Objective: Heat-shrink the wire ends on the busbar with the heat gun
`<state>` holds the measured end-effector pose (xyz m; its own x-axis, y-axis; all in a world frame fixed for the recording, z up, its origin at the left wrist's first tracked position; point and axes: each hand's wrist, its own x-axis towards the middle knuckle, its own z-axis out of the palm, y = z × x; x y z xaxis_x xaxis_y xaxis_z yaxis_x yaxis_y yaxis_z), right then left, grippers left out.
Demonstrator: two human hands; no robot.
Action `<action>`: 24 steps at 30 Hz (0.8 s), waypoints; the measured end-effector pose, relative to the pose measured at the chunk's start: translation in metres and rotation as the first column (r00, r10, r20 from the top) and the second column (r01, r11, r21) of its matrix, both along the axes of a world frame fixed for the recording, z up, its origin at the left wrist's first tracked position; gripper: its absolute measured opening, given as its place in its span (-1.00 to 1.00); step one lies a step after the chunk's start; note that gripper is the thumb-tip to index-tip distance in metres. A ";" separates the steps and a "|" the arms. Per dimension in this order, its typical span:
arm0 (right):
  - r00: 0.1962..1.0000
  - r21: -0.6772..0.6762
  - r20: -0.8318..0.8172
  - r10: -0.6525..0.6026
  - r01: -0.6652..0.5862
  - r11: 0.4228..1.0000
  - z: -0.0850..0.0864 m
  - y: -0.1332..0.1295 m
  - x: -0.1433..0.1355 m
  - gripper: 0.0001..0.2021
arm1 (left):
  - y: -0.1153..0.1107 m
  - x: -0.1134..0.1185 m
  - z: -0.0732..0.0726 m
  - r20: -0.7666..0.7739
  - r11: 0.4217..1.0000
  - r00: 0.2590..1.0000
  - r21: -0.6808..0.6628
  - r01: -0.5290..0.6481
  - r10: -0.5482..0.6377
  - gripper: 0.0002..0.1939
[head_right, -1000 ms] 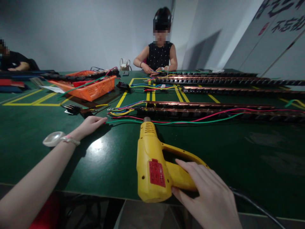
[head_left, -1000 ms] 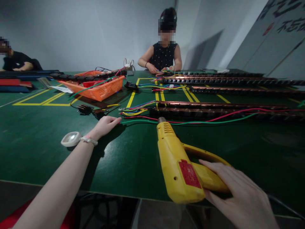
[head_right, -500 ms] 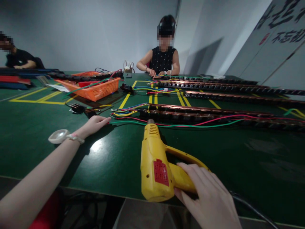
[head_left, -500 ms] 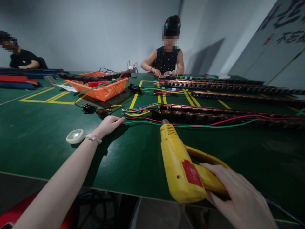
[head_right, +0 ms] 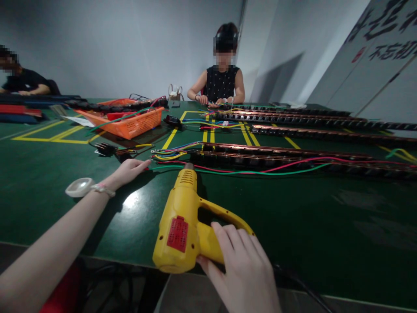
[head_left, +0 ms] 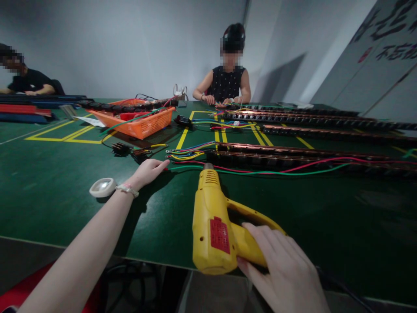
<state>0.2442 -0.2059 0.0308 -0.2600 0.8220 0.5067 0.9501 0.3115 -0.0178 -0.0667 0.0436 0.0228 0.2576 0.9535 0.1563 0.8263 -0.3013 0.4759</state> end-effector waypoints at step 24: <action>0.952 -0.051 -0.287 0.106 -0.126 0.991 -0.002 0.018 -0.070 -0.53 | -0.002 0.001 0.000 0.002 1.000 1.000 0.006 0.008 -0.008 -0.38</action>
